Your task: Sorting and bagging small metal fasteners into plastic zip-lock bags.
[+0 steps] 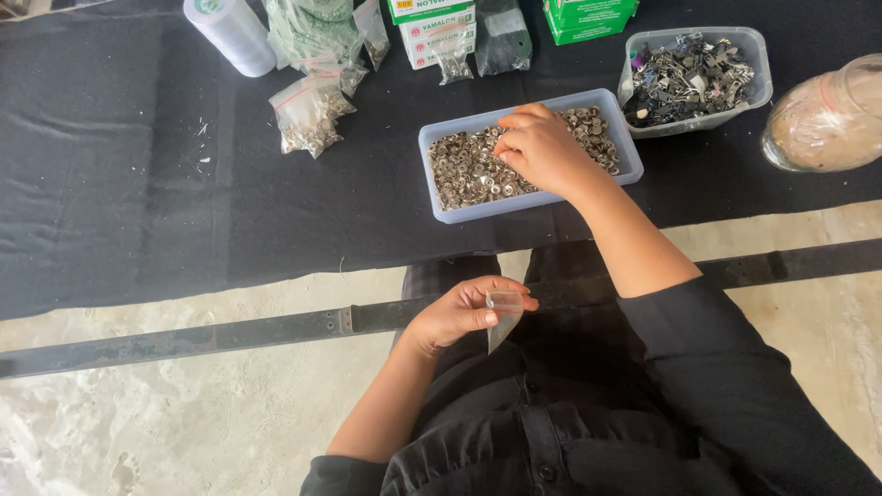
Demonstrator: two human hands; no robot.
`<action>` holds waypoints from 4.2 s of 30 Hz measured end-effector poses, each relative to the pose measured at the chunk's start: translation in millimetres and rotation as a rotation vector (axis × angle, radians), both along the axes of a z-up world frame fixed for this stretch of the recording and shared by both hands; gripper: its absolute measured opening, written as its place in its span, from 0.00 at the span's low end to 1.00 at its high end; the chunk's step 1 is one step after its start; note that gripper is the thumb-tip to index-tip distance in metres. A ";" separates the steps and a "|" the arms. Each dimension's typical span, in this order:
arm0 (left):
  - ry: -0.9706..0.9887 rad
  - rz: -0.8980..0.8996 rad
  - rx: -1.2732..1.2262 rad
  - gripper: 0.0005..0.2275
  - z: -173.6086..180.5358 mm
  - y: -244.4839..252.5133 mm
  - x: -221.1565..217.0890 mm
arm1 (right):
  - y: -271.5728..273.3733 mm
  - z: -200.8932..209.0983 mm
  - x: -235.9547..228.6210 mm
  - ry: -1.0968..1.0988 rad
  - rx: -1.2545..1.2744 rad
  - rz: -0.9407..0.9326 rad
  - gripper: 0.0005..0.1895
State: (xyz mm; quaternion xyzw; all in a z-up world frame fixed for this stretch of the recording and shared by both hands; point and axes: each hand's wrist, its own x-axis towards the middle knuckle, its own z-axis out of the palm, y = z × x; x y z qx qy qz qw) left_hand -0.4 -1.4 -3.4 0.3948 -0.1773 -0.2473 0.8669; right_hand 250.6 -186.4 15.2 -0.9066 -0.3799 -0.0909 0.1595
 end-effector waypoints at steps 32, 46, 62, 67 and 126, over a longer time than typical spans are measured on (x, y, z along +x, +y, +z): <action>-0.040 0.083 0.154 0.30 -7.4 -6.9 -1.9 | -31.6 97.6 -41.7 0.528 -0.288 -0.184 0.23; -0.250 0.661 0.056 0.38 57.0 47.7 93.3 | -27.6 115.1 -55.7 0.552 -0.236 -0.236 0.30; -0.497 0.927 0.709 0.28 55.9 2.0 166.7 | -25.4 107.7 -51.3 0.518 -0.176 -0.226 0.22; -0.494 0.901 0.788 0.29 56.3 6.8 161.8 | -39.7 73.6 -23.5 0.473 0.001 -0.194 0.13; -0.761 0.770 1.125 0.31 41.9 18.7 172.1 | -56.1 41.0 -11.4 1.129 1.025 -0.076 0.20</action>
